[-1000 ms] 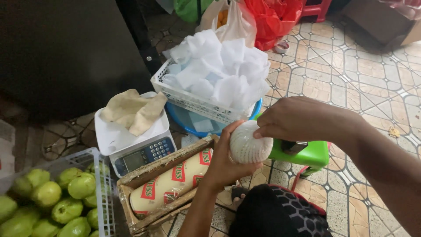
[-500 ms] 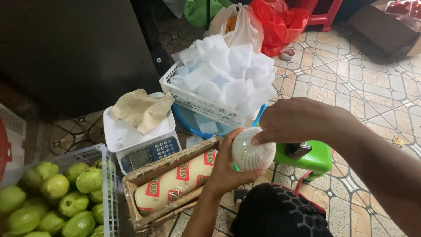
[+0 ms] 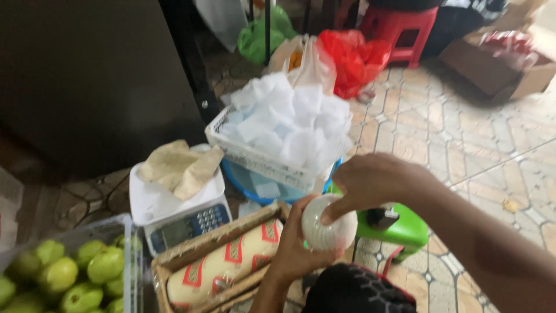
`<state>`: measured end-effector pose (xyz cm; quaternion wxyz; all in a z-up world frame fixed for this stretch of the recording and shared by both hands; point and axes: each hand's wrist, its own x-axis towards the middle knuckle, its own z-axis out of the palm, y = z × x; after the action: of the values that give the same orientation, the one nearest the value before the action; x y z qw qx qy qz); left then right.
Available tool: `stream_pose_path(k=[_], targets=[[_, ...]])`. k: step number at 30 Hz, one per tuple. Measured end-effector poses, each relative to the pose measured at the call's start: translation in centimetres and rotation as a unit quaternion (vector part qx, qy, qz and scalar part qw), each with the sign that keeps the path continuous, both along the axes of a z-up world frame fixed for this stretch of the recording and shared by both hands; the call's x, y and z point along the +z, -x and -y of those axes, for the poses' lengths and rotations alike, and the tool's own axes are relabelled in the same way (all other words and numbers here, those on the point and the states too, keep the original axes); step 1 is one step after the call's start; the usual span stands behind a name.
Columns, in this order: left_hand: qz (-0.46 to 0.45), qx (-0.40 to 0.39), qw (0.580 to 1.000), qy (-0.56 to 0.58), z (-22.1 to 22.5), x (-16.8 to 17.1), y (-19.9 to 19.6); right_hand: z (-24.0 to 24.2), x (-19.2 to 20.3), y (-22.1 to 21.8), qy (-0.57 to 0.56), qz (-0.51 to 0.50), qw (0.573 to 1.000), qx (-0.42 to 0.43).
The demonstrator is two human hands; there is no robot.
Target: The person is securing foam nets on guavas using a tape dispenser and placing them on a tray.
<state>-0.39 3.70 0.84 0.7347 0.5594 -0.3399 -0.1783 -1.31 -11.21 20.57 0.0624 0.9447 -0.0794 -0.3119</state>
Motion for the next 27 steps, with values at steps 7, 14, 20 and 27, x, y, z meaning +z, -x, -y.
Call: stream_pose_path(k=[7, 14, 20, 27], targets=[[-0.081, 0.000, 0.996, -0.037, -0.9, 2.7, -0.5, 3.2, -3.0, -1.8, -0.163, 0.004, 0.987, 0.000], [-0.111, 0.039, 0.992, 0.037, -2.0, 3.2, -1.0, 5.3, -6.3, -2.1, -0.577, 0.055, 0.815, -0.021], [-0.056, 0.068, 0.994, 0.069, -2.8, 2.6, -1.5, 4.9, -6.5, -2.4, -0.672, 0.007, 0.737, -0.073], [0.100, 0.193, 0.974, 0.067, -4.7, 1.7, -3.0, 2.0, -5.8, -3.5, -0.601, 0.105, 0.792, 0.005]])
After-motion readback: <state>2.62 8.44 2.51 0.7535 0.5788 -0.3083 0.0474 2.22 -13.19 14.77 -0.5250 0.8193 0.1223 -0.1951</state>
